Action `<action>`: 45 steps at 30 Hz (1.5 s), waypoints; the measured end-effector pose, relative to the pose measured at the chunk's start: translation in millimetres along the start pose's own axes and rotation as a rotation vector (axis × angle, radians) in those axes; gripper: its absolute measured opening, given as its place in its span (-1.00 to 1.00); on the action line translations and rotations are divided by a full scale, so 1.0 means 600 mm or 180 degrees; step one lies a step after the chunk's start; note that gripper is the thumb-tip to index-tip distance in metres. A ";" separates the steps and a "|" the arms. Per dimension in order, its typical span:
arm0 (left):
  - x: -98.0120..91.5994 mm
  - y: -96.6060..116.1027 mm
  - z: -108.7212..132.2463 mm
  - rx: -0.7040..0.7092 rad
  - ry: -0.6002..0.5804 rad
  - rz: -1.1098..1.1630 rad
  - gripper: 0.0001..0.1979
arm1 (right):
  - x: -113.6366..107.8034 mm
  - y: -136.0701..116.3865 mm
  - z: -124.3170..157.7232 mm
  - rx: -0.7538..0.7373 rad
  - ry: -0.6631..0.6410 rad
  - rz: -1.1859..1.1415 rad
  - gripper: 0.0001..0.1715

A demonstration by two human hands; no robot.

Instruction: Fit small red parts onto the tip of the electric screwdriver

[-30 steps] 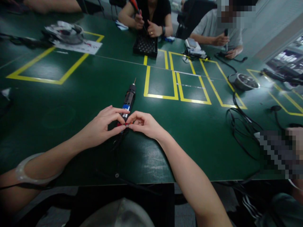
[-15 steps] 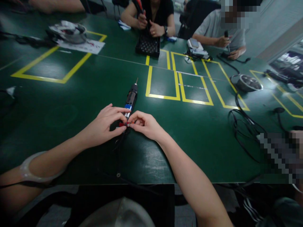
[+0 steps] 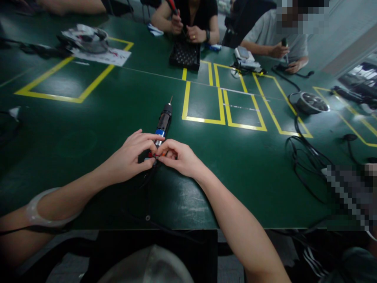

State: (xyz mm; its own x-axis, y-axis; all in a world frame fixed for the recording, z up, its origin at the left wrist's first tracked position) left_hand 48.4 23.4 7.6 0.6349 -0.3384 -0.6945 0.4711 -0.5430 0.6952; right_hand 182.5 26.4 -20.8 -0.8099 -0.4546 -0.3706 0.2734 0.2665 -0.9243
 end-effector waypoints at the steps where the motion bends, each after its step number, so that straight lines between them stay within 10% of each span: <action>1: 0.000 0.000 0.000 0.0006 -0.0005 0.0016 -0.87 | 0.000 0.000 0.000 -0.0012 -0.0007 -0.0014 -0.84; 16: -0.008 -0.029 0.000 -0.0330 0.0228 -0.0120 -0.53 | -0.020 0.039 -0.002 0.0736 0.0285 -0.0184 -0.80; 45: 0.015 -0.044 0.001 -0.0703 -0.0148 -0.0361 -0.42 | -0.001 0.023 0.001 0.0589 0.0472 0.1050 -0.83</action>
State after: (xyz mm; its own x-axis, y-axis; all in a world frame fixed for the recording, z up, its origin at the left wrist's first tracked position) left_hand 41.1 34.1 -16.8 0.5440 -0.3228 -0.7746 0.6633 -0.4000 0.6325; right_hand 186.8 29.9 -33.5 -0.7254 -0.2392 -0.6454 0.6090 0.2138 -0.7638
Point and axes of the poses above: each hand's wrist, its own z-axis away from the middle knuckle, its own x-axis out of the palm, y = z × x, the point moved 7 cm from there along -z, towards the middle knuckle, and after that the axes turned 12 degrees about z, right-handed, at the moved point
